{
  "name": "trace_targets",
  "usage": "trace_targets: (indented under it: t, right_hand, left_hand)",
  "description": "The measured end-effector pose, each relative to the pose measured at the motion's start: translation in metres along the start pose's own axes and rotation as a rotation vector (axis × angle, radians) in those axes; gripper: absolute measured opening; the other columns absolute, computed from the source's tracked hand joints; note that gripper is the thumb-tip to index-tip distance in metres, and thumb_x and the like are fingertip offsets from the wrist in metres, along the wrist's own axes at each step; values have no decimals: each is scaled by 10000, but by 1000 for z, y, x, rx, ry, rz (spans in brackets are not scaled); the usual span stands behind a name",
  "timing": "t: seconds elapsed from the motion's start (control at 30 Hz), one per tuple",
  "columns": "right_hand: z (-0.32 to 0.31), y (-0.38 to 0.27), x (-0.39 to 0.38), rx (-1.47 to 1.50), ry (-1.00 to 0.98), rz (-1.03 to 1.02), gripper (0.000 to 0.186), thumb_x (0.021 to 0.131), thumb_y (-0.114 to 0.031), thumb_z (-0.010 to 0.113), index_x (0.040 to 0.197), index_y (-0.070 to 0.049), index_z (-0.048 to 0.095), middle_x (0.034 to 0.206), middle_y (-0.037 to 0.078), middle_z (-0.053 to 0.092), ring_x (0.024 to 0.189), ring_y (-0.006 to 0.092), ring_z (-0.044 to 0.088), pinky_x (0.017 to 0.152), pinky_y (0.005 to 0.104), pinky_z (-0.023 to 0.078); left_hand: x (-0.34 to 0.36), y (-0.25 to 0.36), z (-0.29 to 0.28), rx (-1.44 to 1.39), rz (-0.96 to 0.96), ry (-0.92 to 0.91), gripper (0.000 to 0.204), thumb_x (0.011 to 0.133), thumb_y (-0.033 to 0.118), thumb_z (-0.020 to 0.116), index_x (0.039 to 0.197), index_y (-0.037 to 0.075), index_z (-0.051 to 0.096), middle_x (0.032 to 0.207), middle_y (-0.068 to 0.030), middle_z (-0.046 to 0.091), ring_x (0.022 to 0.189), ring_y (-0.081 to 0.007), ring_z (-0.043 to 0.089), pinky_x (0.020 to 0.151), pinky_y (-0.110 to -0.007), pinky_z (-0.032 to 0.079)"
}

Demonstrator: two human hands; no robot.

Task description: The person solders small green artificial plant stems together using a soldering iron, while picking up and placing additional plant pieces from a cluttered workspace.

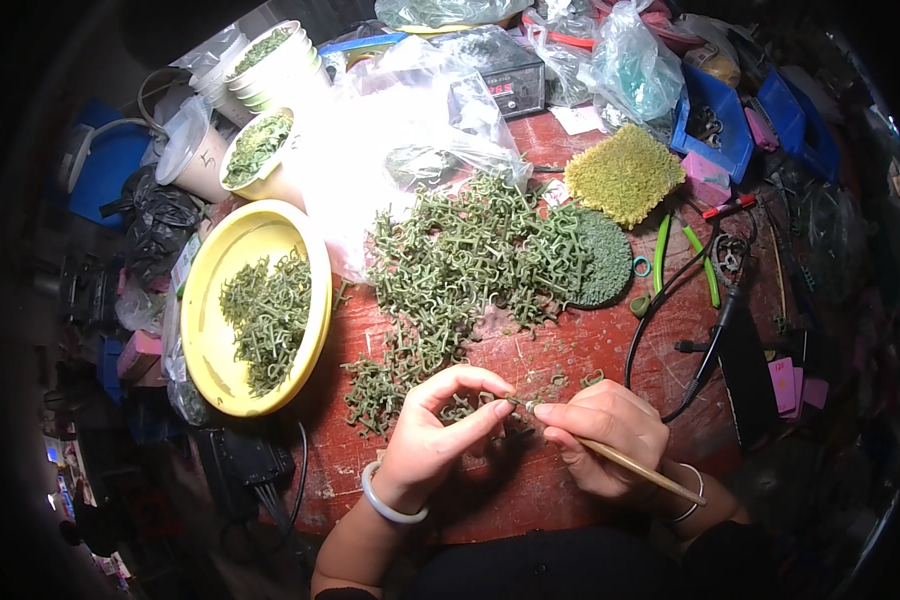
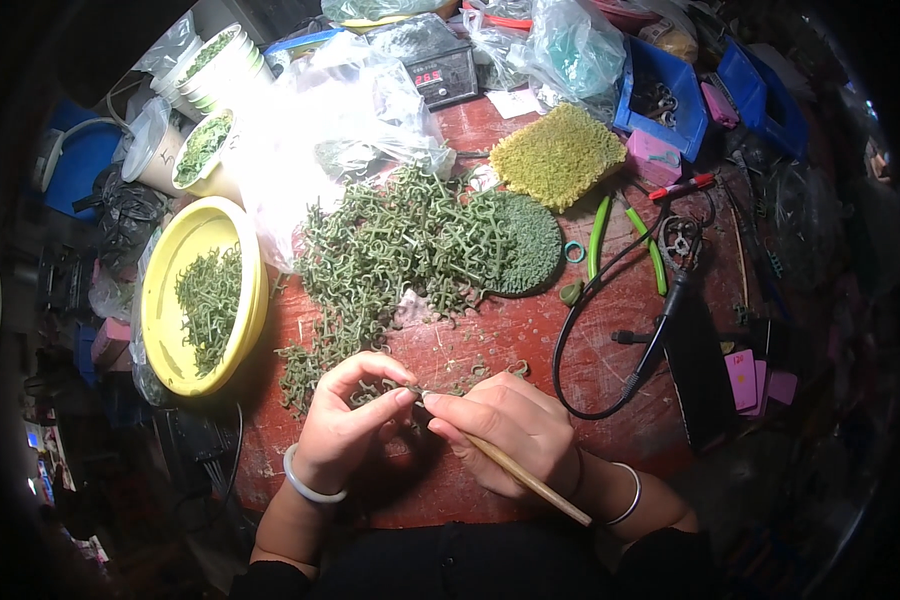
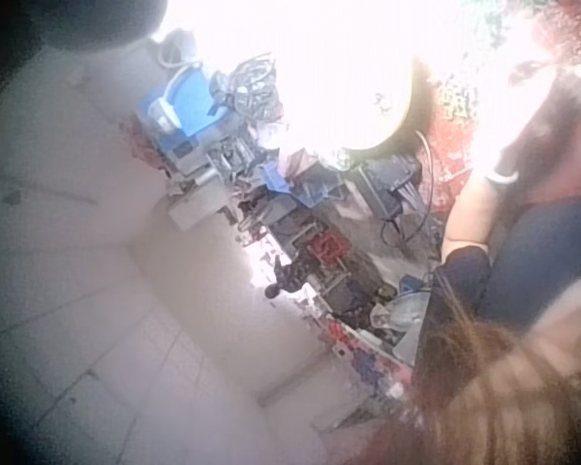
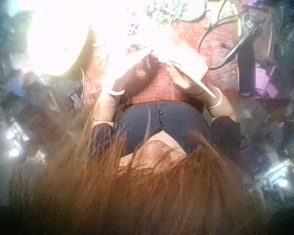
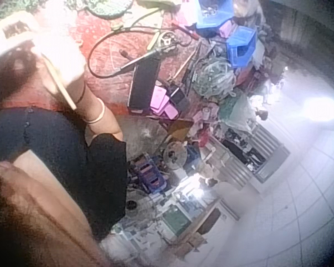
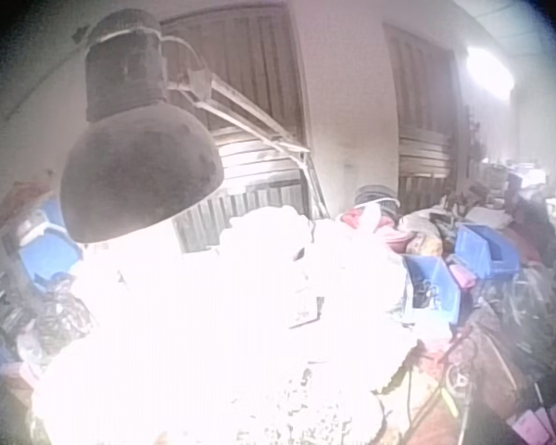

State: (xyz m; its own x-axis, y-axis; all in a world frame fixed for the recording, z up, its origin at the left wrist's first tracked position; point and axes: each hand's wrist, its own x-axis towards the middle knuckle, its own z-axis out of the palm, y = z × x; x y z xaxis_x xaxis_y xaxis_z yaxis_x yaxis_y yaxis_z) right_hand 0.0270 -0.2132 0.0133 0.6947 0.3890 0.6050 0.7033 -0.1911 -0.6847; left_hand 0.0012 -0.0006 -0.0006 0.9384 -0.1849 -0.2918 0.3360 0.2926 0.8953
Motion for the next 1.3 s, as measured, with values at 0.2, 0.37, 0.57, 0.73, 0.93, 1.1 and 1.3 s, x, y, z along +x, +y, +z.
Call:
trace_targets:
  t: [0.2, 0.37, 0.57, 0.73, 0.93, 1.1, 1.3]
  right_hand:
    - [-2, 0, -1, -13, 8, -3, 147, 910, -56, 726, 1036, 16, 705, 844, 93, 699, 647, 211, 645, 585, 321, 519]
    - [-3, -2, 1, 20, -43, -1, 282, 793, 14, 797, 1062, 32, 715, 841, 98, 694, 663, 225, 647, 589, 327, 543]
    - [-3, -3, 1, -1, -18, -1, 282, 790, 14, 799, 1059, 31, 714, 848, 98, 694, 669, 226, 648, 586, 327, 541]
    - [-2, -1, 0, -1, -18, -11, 194, 856, -24, 758, 1038, 24, 710, 849, 98, 699, 654, 217, 645, 580, 323, 529]
    - [-5, -3, 1, -10, -2, 7, 240, 820, 6, 778, 1047, 40, 710, 882, 109, 711, 668, 225, 651, 586, 327, 541]
    - [-2, 0, 0, 39, -40, -3, 220, 835, -5, 769, 1041, 44, 707, 882, 104, 714, 668, 222, 654, 587, 325, 542]
    - [-3, -2, 0, -25, -14, 8, 229, 822, 5, 776, 1039, 37, 707, 885, 103, 716, 663, 222, 653, 586, 322, 543]
  left_hand:
    - [-1, 4, 0, -106, -82, -15, 187, 926, -16, 700, 1108, 17, 671, 963, -16, 661, 745, -59, 610, 655, -210, 498]
    - [-2, 3, -1, -94, -65, -14, 185, 927, -19, 697, 1107, 12, 667, 992, -26, 662, 766, -68, 619, 673, -215, 508]
    - [-1, 2, -1, -121, -64, -36, 184, 926, -23, 695, 1104, 10, 665, 1007, -31, 659, 784, -78, 627, 687, -220, 520]
    - [-1, 4, 0, -166, -102, -38, 181, 926, -25, 694, 1102, 10, 664, 1005, -29, 657, 786, -79, 628, 688, -221, 520]
    - [0, 6, 1, -130, -103, -50, 189, 925, -23, 697, 1109, 14, 671, 1012, -24, 659, 787, -72, 622, 686, -216, 513]
    - [0, 0, -1, 86, 44, -1, 161, 915, -54, 681, 1060, 10, 655, 1018, -60, 652, 791, -96, 642, 660, -220, 513]
    - [-1, 3, 2, 204, 91, 28, 163, 899, -28, 706, 1057, 13, 706, 992, -36, 663, 896, -93, 633, 805, -238, 505]
